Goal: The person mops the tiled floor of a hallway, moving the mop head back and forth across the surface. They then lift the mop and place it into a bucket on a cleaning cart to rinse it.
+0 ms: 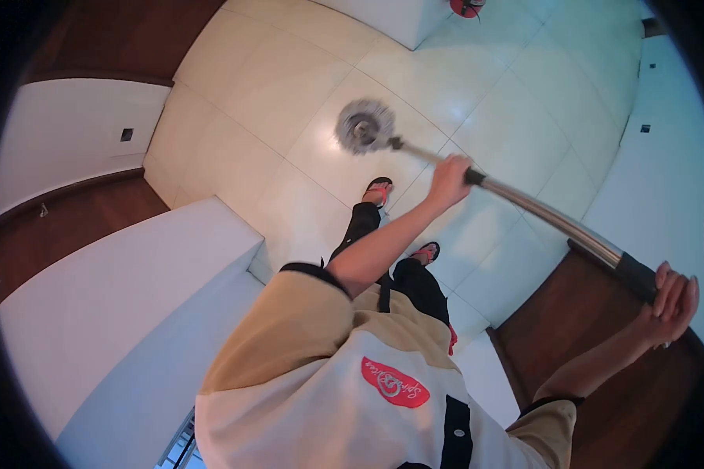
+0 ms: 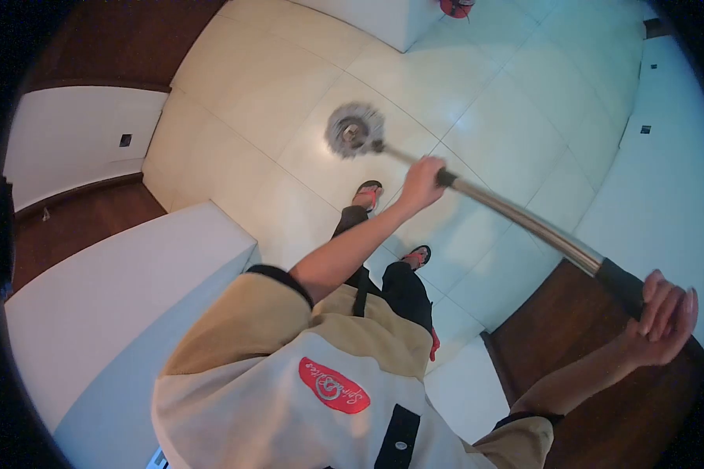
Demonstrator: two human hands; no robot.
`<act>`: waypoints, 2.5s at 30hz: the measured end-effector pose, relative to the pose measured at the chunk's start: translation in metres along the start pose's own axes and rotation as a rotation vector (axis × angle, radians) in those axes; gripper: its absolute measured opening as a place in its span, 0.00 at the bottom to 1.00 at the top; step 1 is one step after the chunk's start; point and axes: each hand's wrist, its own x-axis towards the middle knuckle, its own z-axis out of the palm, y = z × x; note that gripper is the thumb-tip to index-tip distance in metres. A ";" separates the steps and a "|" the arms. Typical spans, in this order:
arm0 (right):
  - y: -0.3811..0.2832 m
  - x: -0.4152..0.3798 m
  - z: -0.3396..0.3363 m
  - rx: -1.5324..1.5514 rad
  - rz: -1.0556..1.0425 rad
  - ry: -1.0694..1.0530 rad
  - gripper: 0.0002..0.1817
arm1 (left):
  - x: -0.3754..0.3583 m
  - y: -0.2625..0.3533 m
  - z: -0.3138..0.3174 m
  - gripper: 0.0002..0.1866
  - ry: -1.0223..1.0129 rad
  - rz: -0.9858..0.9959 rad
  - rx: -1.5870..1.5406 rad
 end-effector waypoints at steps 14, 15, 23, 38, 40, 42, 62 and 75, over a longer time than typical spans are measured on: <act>0.164 -0.092 0.152 0.276 0.014 -0.781 0.08 | -0.147 -0.220 -0.143 0.08 0.226 -0.391 0.297; 0.159 -0.080 0.146 0.275 -0.014 -0.733 0.08 | -0.130 -0.224 -0.137 0.08 0.215 -0.316 0.285; 0.104 -0.046 0.104 0.088 -0.128 -0.145 0.21 | 0.101 -0.175 -0.067 0.08 -0.042 0.215 0.179; 0.137 -0.267 -0.122 0.017 0.301 0.267 0.08 | -0.003 -0.107 0.117 0.12 -0.689 0.334 0.453; 0.086 -0.322 -0.218 -0.074 0.128 0.422 0.11 | -0.077 -0.017 0.214 0.13 -0.878 0.359 0.448; -0.001 -0.407 -0.302 -0.668 0.455 0.649 0.15 | -0.171 0.074 0.298 0.09 -0.945 0.474 0.260; -0.001 -0.362 -0.305 0.022 0.088 0.638 0.13 | -0.174 0.090 0.237 0.15 -0.886 0.478 -0.037; 0.086 -0.421 -0.298 -0.041 0.339 0.508 0.12 | -0.178 -0.008 0.252 0.11 -0.866 0.474 0.319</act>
